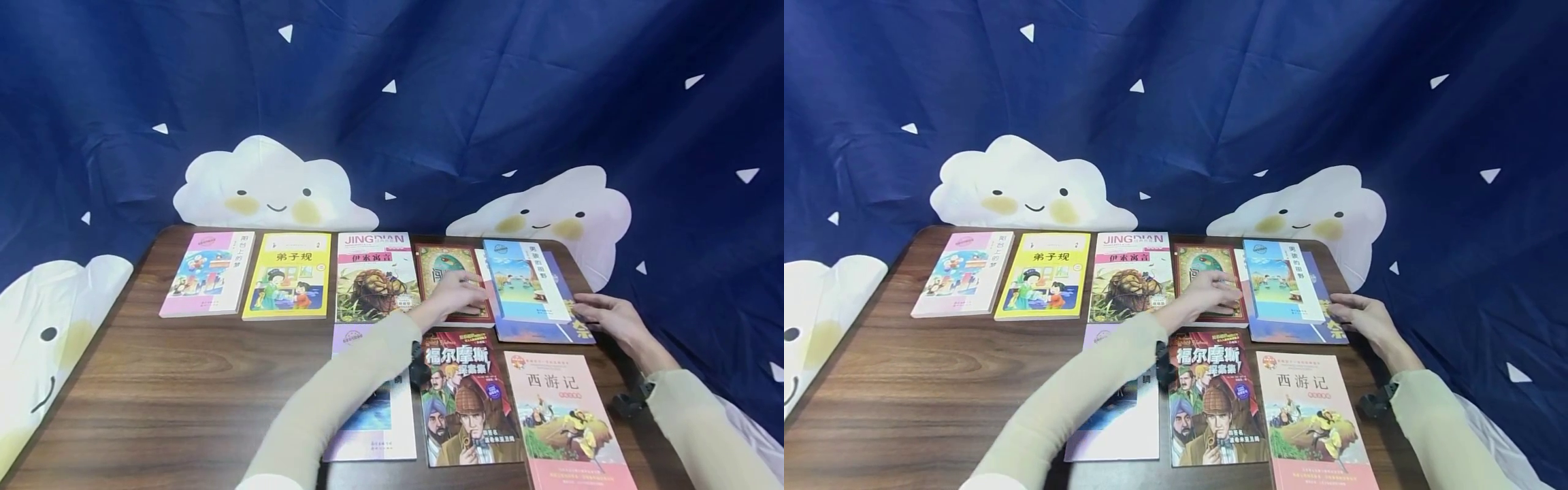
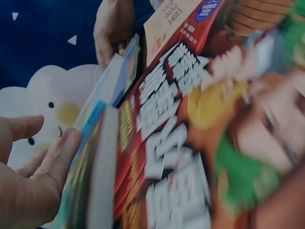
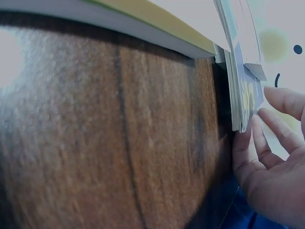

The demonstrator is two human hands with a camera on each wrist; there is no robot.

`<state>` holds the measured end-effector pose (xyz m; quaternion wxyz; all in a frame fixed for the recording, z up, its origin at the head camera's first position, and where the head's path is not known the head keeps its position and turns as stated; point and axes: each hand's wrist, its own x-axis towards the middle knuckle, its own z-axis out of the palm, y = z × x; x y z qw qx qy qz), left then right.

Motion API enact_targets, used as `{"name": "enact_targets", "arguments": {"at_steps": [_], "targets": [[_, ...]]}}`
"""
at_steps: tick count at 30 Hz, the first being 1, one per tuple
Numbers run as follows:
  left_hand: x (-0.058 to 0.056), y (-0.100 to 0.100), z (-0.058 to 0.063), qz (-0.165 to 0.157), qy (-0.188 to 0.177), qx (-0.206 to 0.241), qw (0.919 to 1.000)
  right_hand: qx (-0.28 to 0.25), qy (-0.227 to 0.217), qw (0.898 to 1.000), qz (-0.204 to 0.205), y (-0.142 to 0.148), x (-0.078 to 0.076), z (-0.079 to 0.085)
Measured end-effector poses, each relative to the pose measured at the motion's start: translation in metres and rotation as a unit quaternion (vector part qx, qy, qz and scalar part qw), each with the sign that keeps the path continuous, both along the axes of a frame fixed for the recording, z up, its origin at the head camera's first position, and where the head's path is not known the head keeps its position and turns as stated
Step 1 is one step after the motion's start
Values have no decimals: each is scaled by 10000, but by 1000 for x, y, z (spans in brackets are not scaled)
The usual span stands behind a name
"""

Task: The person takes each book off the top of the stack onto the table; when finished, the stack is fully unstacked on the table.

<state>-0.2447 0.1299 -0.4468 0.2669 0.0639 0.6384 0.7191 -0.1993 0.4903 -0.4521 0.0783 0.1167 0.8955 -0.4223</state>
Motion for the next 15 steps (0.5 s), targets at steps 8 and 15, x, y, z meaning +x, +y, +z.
{"name": "enact_targets", "arguments": {"at_steps": [8,15], "targets": [[4,33,-8,245,19,-88,9997,108,186,9996,-155,-4,1,-1],[2,39,-7,213,-92,73,9997,544,534,9963,-396,-14,-3,-1]]}}
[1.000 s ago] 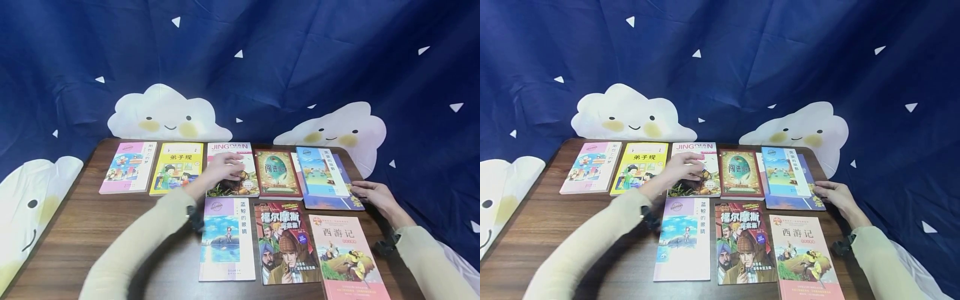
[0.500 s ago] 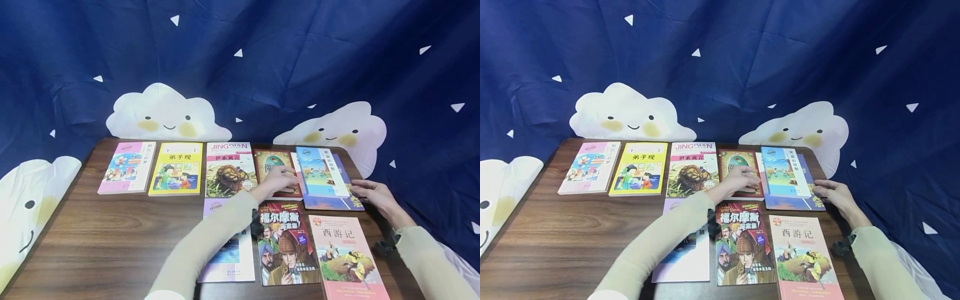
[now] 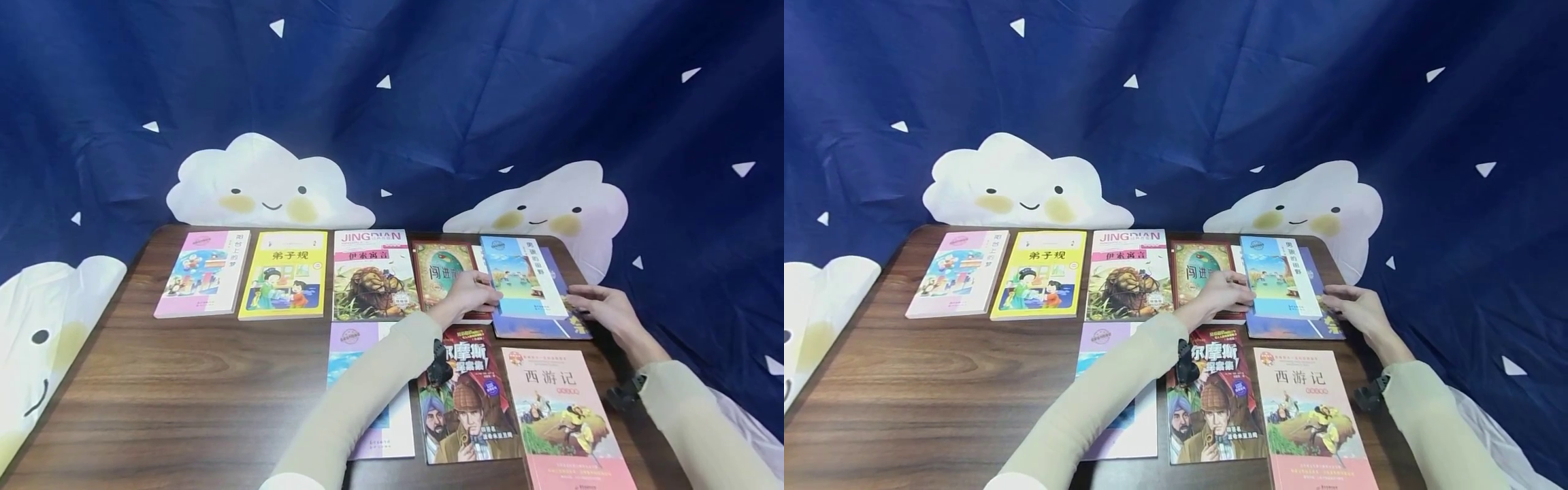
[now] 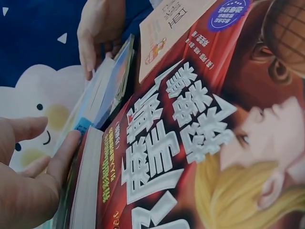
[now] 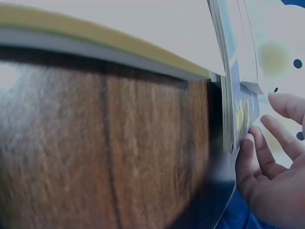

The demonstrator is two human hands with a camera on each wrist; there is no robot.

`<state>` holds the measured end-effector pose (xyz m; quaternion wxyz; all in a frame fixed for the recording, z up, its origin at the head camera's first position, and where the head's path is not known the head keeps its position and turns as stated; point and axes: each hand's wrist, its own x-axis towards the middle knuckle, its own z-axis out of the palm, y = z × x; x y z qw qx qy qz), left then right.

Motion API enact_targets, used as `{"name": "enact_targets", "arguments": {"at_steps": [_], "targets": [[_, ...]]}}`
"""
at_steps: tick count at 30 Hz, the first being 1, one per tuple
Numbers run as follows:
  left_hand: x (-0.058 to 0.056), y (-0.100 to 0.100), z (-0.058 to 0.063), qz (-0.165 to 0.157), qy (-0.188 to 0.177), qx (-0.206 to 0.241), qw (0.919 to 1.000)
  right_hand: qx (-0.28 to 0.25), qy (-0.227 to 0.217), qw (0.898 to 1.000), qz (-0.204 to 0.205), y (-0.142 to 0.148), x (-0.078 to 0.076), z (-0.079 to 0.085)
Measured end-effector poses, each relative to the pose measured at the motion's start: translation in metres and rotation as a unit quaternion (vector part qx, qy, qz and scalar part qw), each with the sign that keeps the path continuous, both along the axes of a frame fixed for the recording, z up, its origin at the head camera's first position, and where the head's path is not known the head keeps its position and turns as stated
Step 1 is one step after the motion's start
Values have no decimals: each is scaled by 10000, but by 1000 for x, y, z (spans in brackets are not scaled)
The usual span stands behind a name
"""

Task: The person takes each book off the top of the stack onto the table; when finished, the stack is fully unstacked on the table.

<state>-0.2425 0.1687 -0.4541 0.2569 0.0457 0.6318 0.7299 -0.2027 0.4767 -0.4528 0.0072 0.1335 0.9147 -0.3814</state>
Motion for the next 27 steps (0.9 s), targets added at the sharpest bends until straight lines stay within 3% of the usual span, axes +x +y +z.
{"name": "enact_targets", "arguments": {"at_steps": [7,11,16,23,27], "targets": [[1,5,1,148,-9,-119,9998,70,-53,9998,187,-7,-1,4],[3,10,3,275,-55,-241,9993,-158,-224,9987,429,-10,-2,5],[5,17,7,472,-183,-359,9981,-417,-339,9976,430,-9,-3,3],[6,23,7,612,-564,219,9963,-692,-362,9963,350,-6,-2,3],[7,27,7,874,-689,427,9929,-773,-434,9955,337,-5,-3,1]]}}
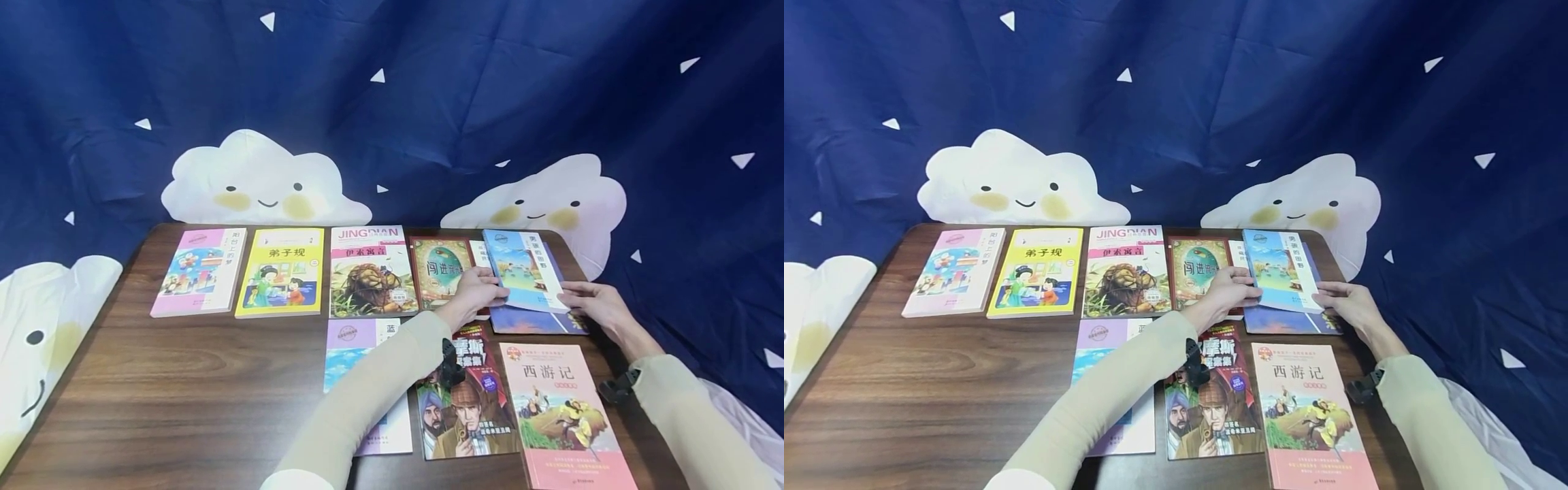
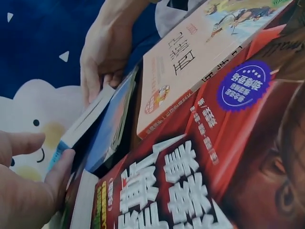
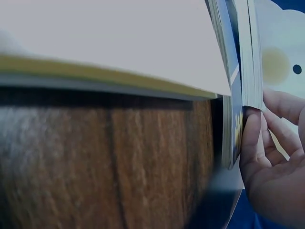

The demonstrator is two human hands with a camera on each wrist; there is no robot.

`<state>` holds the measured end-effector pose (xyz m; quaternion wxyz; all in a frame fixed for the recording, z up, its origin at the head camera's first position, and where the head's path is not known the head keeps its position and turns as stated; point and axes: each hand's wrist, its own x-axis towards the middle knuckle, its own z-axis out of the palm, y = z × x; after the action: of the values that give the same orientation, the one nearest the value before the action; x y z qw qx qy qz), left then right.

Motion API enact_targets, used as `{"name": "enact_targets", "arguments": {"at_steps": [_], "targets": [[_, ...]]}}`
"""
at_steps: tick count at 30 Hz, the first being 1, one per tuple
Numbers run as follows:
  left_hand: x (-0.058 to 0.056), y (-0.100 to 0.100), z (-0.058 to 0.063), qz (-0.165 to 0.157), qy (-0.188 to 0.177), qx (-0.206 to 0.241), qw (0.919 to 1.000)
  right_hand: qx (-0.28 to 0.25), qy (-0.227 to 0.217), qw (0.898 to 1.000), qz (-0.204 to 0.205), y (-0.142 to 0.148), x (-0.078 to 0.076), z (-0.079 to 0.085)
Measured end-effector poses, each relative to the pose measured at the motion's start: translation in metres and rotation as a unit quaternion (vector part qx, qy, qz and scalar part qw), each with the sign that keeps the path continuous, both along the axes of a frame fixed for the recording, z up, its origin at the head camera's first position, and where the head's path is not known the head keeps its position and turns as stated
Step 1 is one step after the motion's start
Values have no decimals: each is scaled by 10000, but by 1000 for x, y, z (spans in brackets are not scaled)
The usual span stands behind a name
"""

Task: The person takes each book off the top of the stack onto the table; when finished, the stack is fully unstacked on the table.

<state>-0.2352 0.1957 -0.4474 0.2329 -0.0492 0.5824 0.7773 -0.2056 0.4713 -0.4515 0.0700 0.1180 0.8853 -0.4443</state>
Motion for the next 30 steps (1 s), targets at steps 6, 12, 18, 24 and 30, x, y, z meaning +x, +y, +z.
{"name": "enact_targets", "arguments": {"at_steps": [6,12,18,24,30], "targets": [[-1,4,2,156,-206,-149,9996,-55,-38,9999,90,-3,-1,1],[-4,2,2,120,-256,4,9996,-140,106,9996,199,-4,-3,1],[-10,-23,5,-286,-41,171,9994,-259,355,9990,28,0,-4,1],[-14,-61,13,-749,154,169,9969,67,441,9988,-190,9,-5,-2],[-14,-108,21,-906,294,-71,9954,459,388,9982,-67,14,-5,-6]]}}
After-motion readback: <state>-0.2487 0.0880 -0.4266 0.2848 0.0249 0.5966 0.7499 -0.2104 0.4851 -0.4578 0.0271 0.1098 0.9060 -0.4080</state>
